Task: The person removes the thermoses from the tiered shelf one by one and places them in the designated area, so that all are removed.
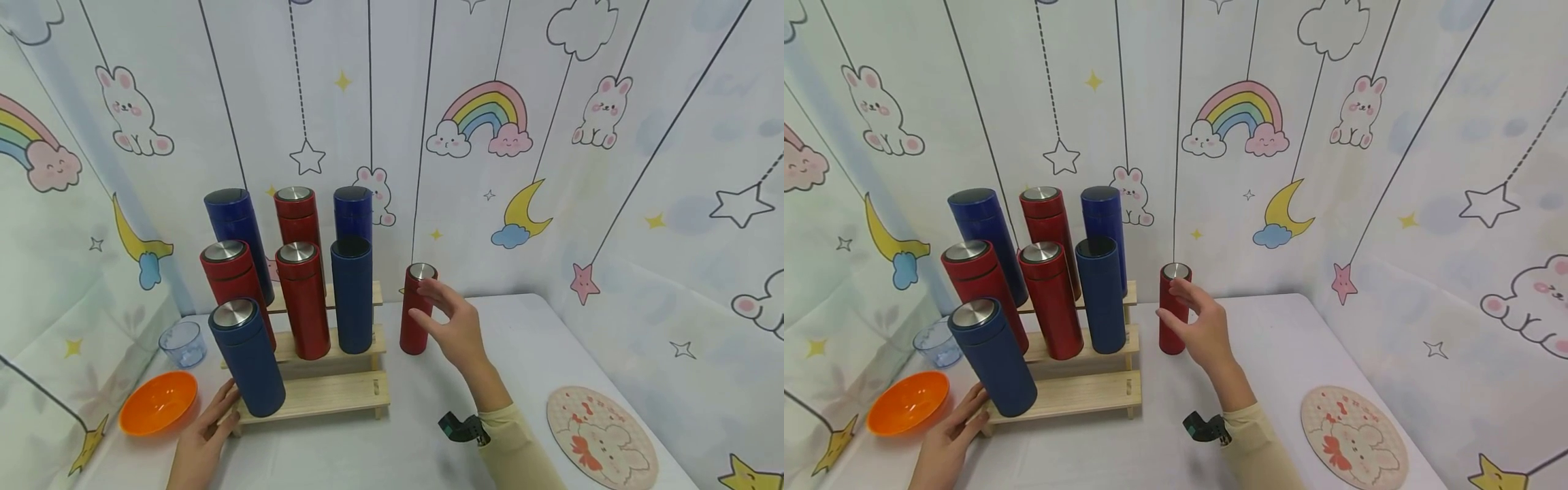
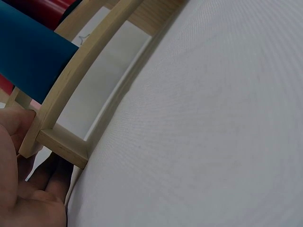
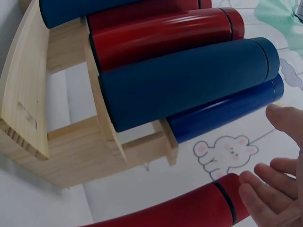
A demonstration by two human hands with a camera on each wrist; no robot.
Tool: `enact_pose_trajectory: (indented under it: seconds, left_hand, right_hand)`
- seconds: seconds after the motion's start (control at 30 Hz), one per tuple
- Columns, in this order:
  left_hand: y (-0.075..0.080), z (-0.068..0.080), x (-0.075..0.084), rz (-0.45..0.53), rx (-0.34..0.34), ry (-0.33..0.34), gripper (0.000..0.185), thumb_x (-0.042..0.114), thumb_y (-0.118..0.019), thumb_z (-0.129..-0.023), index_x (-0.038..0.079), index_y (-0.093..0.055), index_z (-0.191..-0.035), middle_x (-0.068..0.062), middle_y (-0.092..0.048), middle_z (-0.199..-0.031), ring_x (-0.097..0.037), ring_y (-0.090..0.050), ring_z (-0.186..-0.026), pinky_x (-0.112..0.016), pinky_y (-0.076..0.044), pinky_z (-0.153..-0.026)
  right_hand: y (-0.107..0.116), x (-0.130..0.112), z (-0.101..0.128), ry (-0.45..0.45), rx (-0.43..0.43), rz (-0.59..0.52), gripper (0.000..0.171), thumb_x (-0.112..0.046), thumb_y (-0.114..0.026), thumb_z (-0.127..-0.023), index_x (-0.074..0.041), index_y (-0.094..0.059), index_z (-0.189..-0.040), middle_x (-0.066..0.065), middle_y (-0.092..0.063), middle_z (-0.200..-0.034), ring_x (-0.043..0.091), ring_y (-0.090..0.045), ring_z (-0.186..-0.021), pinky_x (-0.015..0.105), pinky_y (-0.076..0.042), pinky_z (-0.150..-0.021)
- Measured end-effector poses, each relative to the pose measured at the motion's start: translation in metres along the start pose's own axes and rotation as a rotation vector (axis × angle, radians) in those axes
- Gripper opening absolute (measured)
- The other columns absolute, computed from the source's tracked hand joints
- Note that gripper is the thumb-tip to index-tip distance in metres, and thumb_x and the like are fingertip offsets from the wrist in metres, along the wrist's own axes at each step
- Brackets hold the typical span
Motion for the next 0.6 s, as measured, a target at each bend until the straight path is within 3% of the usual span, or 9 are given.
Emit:
enact_pose_trajectory:
  seconds: [0.27, 0.47, 0.6]
  left_hand:
    - [0.000, -0.001, -0.001, 0.001, -0.011, 0.010, 0.065, 0.040, -0.059, -0.114, -0.004, -0.048, -0.160, -0.013, -0.033, -0.175, -0.045, -0.034, -0.156, 0.000, -0.037, -0.091]
    - [0.000, 0.000, -0.001, 0.006, 0.017, -0.028, 0.062, 0.036, -0.060, -0.114, -0.006, -0.050, -0.158, -0.015, -0.036, -0.173, -0.047, -0.037, -0.154, 0.001, -0.039, -0.090]
    - [0.000, -0.001, -0.002, 0.008, 0.015, -0.019, 0.062, 0.037, -0.060, -0.114, -0.005, -0.050, -0.158, -0.014, -0.035, -0.173, -0.046, -0.037, -0.154, 0.001, -0.039, -0.090]
  right_hand:
    - [-0.008, -0.002, 0.003, 0.018, -0.034, -0.023, 0.055, -0.011, -0.088, -0.094, -0.007, -0.067, -0.145, 0.011, -0.072, -0.138, 0.025, -0.069, -0.126, 0.042, -0.051, -0.112]
    - [-0.013, -0.006, 0.003, 0.047, -0.056, 0.001, 0.058, -0.015, -0.089, -0.094, -0.007, -0.066, -0.146, 0.011, -0.072, -0.138, 0.025, -0.070, -0.125, 0.043, -0.051, -0.112]
    - [-0.015, -0.006, 0.004, 0.047, -0.059, 0.025, 0.059, -0.014, -0.089, -0.093, -0.006, -0.066, -0.146, 0.009, -0.073, -0.137, 0.025, -0.070, -0.125, 0.046, -0.052, -0.111]
Point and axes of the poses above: each hand's wrist, its own z-axis away from the middle knuckle, its own y-axis out of the back of the hand, x = y × z, the point moved 5 cm from there along -z, towards the middle knuckle
